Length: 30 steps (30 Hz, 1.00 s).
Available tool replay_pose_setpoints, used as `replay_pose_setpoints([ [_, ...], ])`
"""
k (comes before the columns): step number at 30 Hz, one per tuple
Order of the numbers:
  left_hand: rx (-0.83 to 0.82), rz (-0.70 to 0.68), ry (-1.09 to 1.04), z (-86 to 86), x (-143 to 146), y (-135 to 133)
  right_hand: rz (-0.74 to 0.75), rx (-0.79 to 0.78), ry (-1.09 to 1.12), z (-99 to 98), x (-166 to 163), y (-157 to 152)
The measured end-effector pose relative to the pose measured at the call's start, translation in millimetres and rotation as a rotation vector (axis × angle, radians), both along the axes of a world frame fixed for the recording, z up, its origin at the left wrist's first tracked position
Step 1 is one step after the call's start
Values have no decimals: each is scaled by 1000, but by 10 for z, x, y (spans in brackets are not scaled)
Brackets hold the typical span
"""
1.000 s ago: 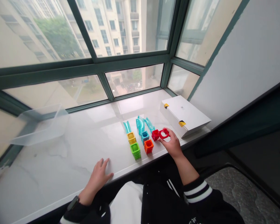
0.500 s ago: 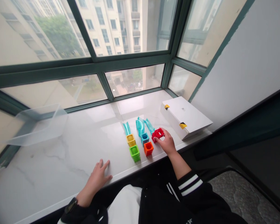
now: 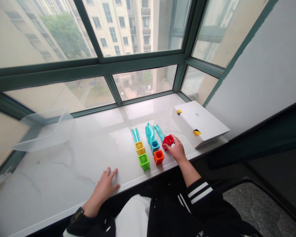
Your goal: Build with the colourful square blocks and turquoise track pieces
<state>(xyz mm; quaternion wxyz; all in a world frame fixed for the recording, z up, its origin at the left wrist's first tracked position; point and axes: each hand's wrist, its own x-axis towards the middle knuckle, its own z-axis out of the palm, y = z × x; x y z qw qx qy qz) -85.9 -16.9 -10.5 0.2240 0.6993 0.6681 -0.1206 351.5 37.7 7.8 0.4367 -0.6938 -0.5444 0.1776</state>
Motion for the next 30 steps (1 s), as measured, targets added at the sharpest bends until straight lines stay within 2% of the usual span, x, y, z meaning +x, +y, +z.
replay_pose_setpoints([
  [8, 2, 1, -18, -17, -21, -6, -1, -14, 23, -94, -10, 22],
  [18, 4, -4, -14, -29, -29, -8, -4, -70, 140, -327, 15, 32],
  [30, -7, -3, 20, 0, 4, -14, 21, 10, 111, -471, -18, 86],
])
